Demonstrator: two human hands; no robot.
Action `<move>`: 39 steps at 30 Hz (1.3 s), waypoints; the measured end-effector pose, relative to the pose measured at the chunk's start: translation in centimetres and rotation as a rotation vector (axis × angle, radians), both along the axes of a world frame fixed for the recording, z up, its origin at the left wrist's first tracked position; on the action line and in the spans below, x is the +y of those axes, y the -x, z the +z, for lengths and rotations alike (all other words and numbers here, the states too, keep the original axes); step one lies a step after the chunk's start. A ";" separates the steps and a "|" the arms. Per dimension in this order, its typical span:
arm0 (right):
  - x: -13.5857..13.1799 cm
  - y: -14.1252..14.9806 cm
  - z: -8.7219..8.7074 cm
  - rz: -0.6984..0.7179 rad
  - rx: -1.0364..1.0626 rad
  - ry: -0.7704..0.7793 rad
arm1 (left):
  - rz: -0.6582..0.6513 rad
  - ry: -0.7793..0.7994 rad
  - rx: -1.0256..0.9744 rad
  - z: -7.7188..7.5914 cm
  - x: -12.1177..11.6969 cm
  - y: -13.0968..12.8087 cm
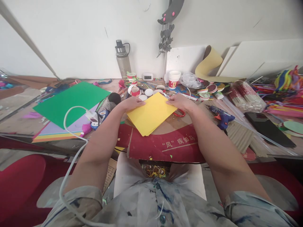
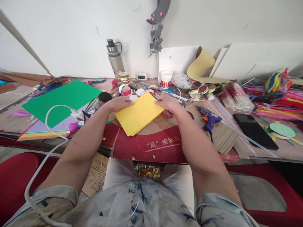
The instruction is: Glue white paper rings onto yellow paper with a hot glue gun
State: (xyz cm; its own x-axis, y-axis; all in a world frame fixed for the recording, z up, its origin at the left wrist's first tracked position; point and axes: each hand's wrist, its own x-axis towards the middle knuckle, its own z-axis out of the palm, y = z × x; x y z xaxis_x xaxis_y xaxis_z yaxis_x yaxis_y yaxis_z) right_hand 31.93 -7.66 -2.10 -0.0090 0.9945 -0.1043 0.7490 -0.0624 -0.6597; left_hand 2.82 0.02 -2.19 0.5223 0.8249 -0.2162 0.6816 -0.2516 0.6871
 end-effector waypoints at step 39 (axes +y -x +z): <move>-0.3 -0.2 0.7 0.071 0.255 0.044 | -0.064 0.032 -0.222 0.8 -0.5 -0.3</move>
State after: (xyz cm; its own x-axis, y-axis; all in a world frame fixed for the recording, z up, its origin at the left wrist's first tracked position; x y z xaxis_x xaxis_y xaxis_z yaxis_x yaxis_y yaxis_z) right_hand 32.14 -7.95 -1.42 -0.1102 0.9850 -0.1331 0.5626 -0.0486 -0.8253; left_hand 3.15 -0.49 -1.35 0.6112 0.7830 -0.1154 0.4962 -0.2655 0.8266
